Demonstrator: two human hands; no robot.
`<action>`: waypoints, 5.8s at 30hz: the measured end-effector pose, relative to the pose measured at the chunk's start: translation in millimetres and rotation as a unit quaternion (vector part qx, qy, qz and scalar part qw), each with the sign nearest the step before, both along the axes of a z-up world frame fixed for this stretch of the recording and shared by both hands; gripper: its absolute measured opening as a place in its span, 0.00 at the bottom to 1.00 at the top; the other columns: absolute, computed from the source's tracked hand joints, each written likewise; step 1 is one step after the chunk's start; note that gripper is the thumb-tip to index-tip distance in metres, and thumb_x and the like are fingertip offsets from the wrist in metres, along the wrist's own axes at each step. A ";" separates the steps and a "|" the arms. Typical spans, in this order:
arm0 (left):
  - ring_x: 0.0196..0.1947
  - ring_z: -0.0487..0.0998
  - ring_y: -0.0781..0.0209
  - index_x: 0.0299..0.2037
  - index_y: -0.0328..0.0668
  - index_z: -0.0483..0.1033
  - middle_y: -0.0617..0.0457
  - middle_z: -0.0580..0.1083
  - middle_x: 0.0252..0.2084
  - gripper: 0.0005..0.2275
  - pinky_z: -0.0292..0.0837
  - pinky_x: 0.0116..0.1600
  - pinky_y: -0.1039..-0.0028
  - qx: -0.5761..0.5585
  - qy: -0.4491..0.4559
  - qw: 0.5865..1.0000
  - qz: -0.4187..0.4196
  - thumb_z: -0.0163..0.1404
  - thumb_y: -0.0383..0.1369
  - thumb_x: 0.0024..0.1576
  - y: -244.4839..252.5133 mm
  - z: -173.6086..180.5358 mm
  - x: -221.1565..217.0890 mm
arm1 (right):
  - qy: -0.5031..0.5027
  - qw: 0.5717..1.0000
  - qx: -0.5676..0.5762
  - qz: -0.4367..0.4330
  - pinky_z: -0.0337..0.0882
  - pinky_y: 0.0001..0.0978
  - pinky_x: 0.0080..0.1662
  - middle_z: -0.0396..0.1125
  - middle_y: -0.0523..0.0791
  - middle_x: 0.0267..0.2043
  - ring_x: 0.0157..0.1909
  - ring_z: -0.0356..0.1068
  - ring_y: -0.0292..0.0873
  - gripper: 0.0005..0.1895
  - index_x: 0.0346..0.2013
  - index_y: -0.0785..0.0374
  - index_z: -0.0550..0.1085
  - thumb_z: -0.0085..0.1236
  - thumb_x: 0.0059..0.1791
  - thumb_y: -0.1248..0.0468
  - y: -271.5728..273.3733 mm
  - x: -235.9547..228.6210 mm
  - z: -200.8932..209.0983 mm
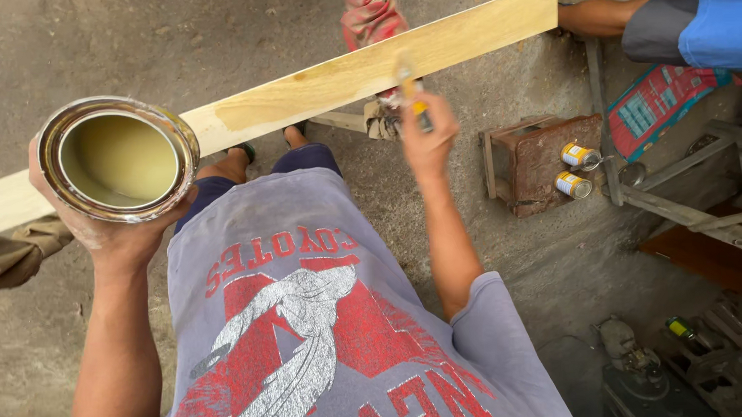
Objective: The person paints a long wooden plank with a brush, repeatedly dipping the brush into a paint can and applying a light-colored finish. The plank is held and repositioned by hand while the person works in a workshop setting.
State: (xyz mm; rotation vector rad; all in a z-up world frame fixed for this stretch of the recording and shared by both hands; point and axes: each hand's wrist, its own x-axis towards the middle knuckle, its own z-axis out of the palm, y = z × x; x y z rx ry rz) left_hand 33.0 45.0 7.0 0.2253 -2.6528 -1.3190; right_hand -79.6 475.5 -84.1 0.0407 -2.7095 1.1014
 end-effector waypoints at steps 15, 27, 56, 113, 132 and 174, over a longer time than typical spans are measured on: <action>0.67 0.69 0.55 0.76 0.40 0.43 0.47 0.65 0.68 0.52 0.64 0.75 0.66 0.026 0.053 0.997 0.046 0.75 0.38 0.51 -71.3 -7.7 85.2 | 0.005 1.000 0.016 0.019 0.75 0.41 0.46 0.74 0.51 0.40 0.43 0.76 0.51 0.06 0.41 0.66 0.76 0.62 0.50 0.68 -111.9 68.7 -8.4; 0.67 0.68 0.54 0.76 0.41 0.46 0.49 0.64 0.67 0.51 0.62 0.74 0.66 0.068 0.055 0.995 0.057 0.75 0.37 0.49 -171.0 -14.6 177.3 | -0.157 0.972 -0.081 -0.153 0.74 0.36 0.40 0.77 0.45 0.40 0.38 0.75 0.41 0.09 0.43 0.61 0.78 0.60 0.49 0.64 -160.8 91.8 7.0; 0.67 0.68 0.55 0.76 0.40 0.45 0.48 0.64 0.67 0.53 0.65 0.74 0.67 0.074 0.028 0.991 0.104 0.76 0.36 0.48 -160.2 -3.4 159.5 | -0.037 0.992 -0.034 -0.117 0.75 0.42 0.42 0.76 0.50 0.38 0.40 0.75 0.48 0.07 0.43 0.66 0.78 0.63 0.53 0.65 -90.3 50.8 -3.8; 0.72 0.64 0.41 0.71 0.42 0.52 0.43 0.63 0.70 0.52 0.53 0.75 0.46 0.051 0.168 0.984 -0.018 0.77 0.40 0.39 -311.5 -22.8 146.8 | -0.067 0.934 0.056 0.347 0.72 0.36 0.40 0.72 0.48 0.36 0.36 0.74 0.46 0.06 0.39 0.66 0.77 0.66 0.51 0.66 -571.3 158.8 211.0; 0.70 0.64 0.42 0.71 0.40 0.51 0.39 0.62 0.69 0.54 0.58 0.75 0.51 0.057 0.159 0.985 0.021 0.80 0.38 0.39 -376.7 -47.0 171.6 | -0.196 0.926 -0.055 0.317 0.70 0.27 0.45 0.73 0.45 0.39 0.41 0.70 0.36 0.08 0.43 0.69 0.77 0.65 0.54 0.66 -552.5 163.6 190.9; 0.68 0.67 0.58 0.76 0.40 0.45 0.50 0.63 0.67 0.54 0.63 0.76 0.67 0.186 0.026 0.963 0.194 0.79 0.32 0.47 -471.0 -23.0 364.4 | 0.016 0.997 0.050 -0.059 0.75 0.37 0.40 0.77 0.49 0.32 0.34 0.77 0.44 0.05 0.35 0.66 0.78 0.63 0.49 0.65 -400.4 130.0 -44.4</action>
